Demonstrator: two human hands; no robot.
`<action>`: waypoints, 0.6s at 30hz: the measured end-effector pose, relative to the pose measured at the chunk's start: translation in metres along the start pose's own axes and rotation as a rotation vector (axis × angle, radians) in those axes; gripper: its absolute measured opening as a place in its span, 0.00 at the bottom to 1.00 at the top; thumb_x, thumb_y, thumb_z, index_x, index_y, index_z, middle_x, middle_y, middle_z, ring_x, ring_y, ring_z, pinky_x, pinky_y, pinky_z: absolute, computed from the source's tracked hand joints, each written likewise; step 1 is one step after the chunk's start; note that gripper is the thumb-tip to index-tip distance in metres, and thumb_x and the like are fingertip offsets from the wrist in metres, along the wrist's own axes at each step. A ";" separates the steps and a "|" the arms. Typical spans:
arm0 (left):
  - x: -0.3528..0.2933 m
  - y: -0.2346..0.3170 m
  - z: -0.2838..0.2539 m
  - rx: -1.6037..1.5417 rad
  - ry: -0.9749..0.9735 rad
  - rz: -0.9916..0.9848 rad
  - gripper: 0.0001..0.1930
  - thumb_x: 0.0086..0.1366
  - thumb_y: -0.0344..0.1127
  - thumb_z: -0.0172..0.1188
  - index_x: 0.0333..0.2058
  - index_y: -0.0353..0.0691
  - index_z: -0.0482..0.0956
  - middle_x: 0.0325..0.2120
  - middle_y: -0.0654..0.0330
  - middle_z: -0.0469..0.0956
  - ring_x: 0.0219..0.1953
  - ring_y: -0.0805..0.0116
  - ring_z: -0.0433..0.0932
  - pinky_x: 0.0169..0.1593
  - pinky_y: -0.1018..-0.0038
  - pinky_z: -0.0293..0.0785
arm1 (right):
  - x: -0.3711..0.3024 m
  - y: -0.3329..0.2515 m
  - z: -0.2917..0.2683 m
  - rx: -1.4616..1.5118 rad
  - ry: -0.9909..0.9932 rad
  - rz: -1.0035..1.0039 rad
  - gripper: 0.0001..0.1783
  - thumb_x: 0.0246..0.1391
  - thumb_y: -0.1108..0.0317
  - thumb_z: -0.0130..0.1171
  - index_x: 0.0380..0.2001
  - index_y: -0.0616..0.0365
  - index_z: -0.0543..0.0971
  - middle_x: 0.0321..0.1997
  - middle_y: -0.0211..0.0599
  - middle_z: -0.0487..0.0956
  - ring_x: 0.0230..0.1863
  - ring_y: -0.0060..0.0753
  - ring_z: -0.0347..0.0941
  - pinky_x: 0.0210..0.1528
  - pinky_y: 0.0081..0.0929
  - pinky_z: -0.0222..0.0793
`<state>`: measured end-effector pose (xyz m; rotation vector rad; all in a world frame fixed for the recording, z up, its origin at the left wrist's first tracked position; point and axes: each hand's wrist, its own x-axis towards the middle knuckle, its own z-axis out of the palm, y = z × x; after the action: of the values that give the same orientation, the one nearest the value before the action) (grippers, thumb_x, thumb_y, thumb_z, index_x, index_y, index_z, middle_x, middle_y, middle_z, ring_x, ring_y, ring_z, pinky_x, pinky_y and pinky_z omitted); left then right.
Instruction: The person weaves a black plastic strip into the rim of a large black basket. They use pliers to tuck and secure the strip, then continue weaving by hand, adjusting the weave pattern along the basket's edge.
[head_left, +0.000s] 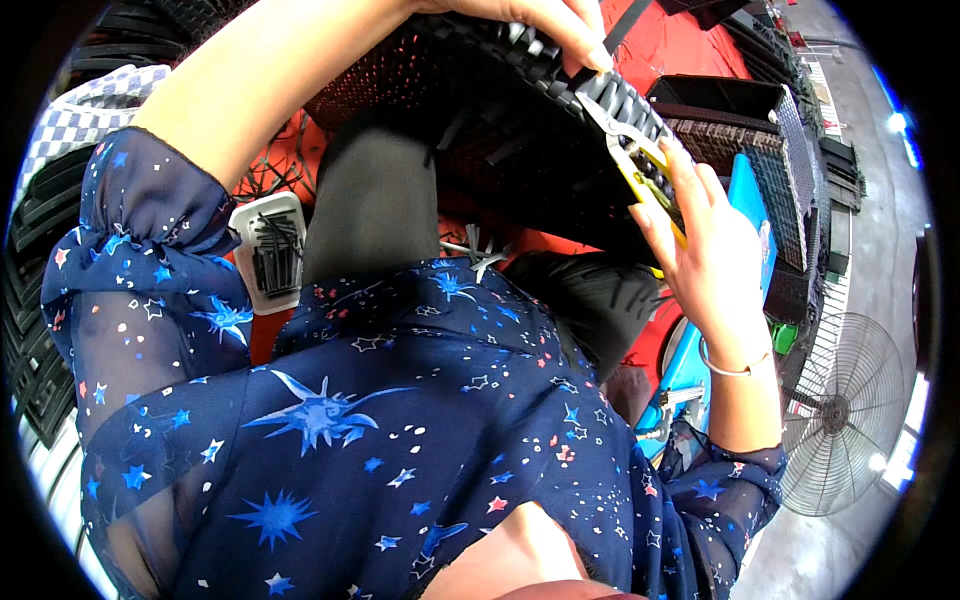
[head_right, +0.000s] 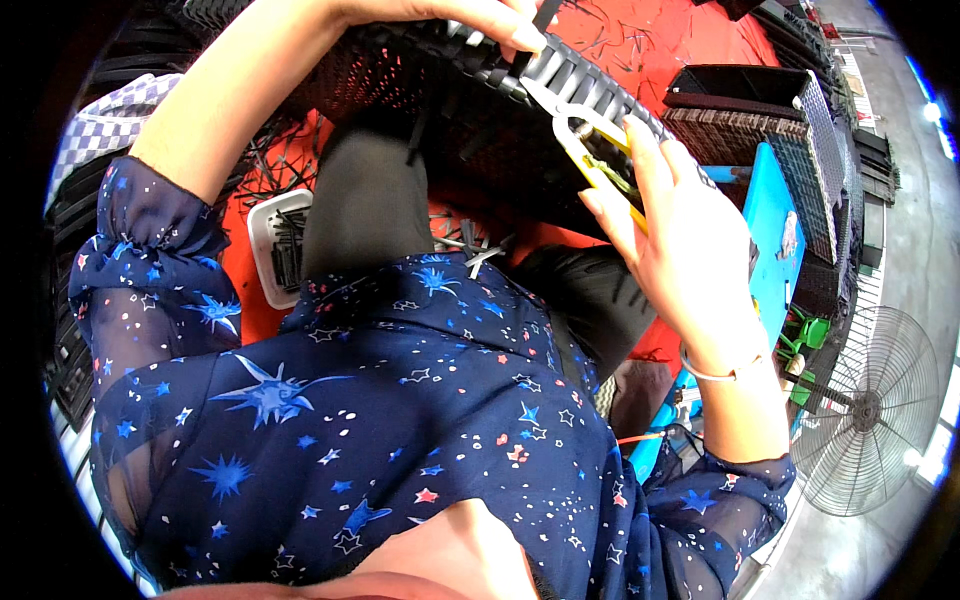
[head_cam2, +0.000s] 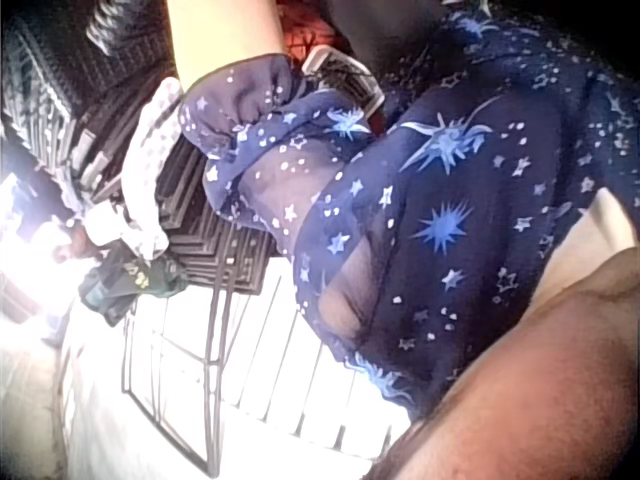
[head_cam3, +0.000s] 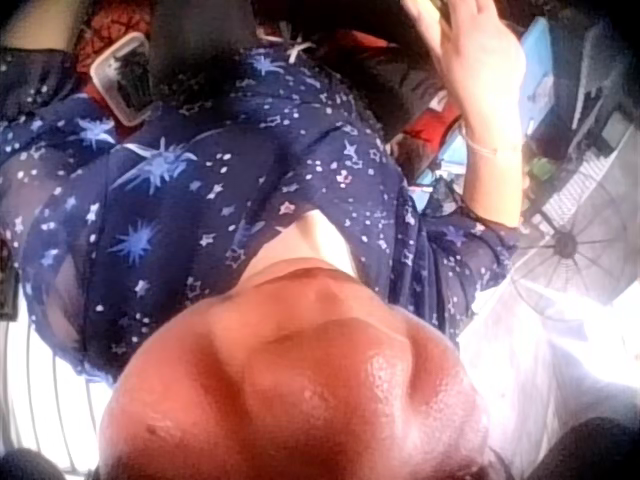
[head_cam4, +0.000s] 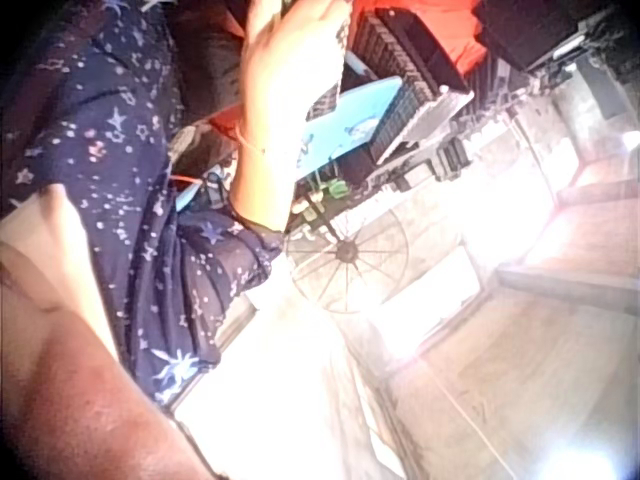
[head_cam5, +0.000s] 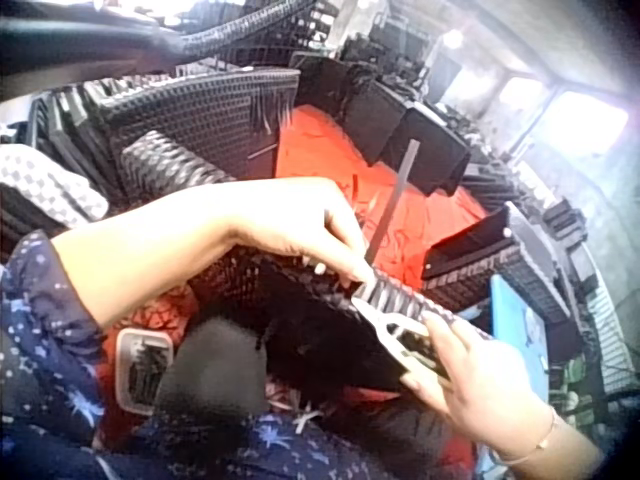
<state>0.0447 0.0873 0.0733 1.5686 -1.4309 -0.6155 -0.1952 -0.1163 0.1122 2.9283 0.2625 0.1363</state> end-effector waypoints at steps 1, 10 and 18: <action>-0.001 -0.001 0.001 -0.016 -0.001 -0.007 0.12 0.64 0.40 0.70 0.36 0.35 0.89 0.27 0.64 0.86 0.30 0.79 0.78 0.37 0.76 0.72 | 0.000 0.001 0.003 0.001 0.000 0.007 0.35 0.59 0.52 0.67 0.62 0.62 0.72 0.46 0.47 0.79 0.38 0.49 0.81 0.37 0.38 0.78; -0.002 0.004 -0.002 0.018 0.010 -0.040 0.12 0.64 0.40 0.70 0.35 0.35 0.89 0.27 0.64 0.85 0.29 0.79 0.78 0.36 0.77 0.71 | 0.006 0.004 0.003 -0.018 0.045 -0.063 0.36 0.58 0.51 0.67 0.62 0.62 0.72 0.43 0.46 0.78 0.34 0.47 0.80 0.34 0.37 0.77; -0.002 -0.002 0.003 0.037 0.017 -0.004 0.12 0.65 0.40 0.69 0.36 0.35 0.89 0.27 0.65 0.85 0.29 0.80 0.77 0.34 0.77 0.71 | 0.014 0.017 0.010 -0.077 0.040 -0.195 0.39 0.58 0.48 0.65 0.65 0.60 0.69 0.39 0.41 0.75 0.31 0.44 0.78 0.33 0.37 0.75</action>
<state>0.0424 0.0882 0.0700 1.6020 -1.4345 -0.5793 -0.1775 -0.1317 0.1072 2.8071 0.5337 0.1719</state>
